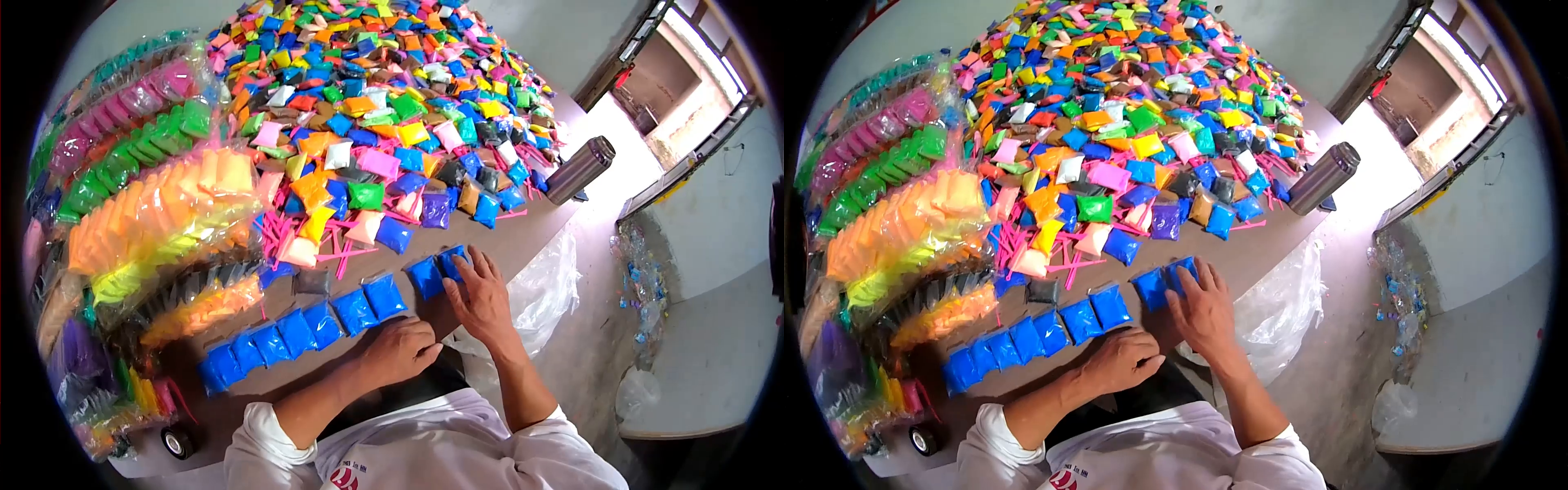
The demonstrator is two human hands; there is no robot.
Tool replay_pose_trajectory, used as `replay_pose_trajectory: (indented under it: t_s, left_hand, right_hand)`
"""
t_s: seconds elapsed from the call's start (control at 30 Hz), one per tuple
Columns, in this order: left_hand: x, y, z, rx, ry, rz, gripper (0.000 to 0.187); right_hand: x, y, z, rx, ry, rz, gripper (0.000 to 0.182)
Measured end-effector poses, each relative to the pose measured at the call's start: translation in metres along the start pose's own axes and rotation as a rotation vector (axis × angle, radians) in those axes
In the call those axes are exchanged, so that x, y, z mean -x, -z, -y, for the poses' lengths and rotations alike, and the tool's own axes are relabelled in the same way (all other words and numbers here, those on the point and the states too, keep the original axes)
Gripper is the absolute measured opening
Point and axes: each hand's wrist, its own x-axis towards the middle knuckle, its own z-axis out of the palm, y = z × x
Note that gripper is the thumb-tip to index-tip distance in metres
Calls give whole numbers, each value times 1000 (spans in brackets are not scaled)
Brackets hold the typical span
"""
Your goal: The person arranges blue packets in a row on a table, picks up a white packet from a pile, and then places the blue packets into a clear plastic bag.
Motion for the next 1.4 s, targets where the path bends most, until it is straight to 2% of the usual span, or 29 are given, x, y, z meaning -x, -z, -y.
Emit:
replay_pose_trajectory:
  t_s: [0.07,0.13,0.27,0.47,0.7,0.8,0.9,1.07,1.17,1.33,1.4]
  left_hand:
    - [1,-4,-1,74,-17,-75,15]
    - [2,-3,0,69,-24,-52,15]
    - [-4,-1,-7,72,-39,-74,15]
    - [-3,1,-6,56,-28,-59,18]
    - [-5,1,-4,89,-56,-87,18]
    - [-4,1,-4,29,-60,-70,19]
    - [-2,2,0,-6,10,51,14]
    - [-2,3,-1,-16,13,52,14]
    - [-2,3,0,-1,23,54,13]
    - [-2,3,0,18,29,45,12]
    - [-2,2,2,53,27,39,11]
  right_hand:
    - [4,-9,-17,58,13,-66,44]
    - [6,-16,-20,-74,-16,17,46]
    - [6,-18,-1,-133,-34,25,45]
    - [4,-22,15,-190,-2,-5,39]
    - [0,-23,-7,-327,-40,-43,35]
    - [-8,-16,-18,-235,-32,-67,34]
    - [-23,-10,-31,-172,28,-138,27]
    - [-65,-4,-61,-208,9,-83,34]
    - [-101,-9,-82,-124,61,-234,29]
    - [-152,-13,-128,-43,12,-221,33]
    - [-167,-19,-143,92,92,-440,35]
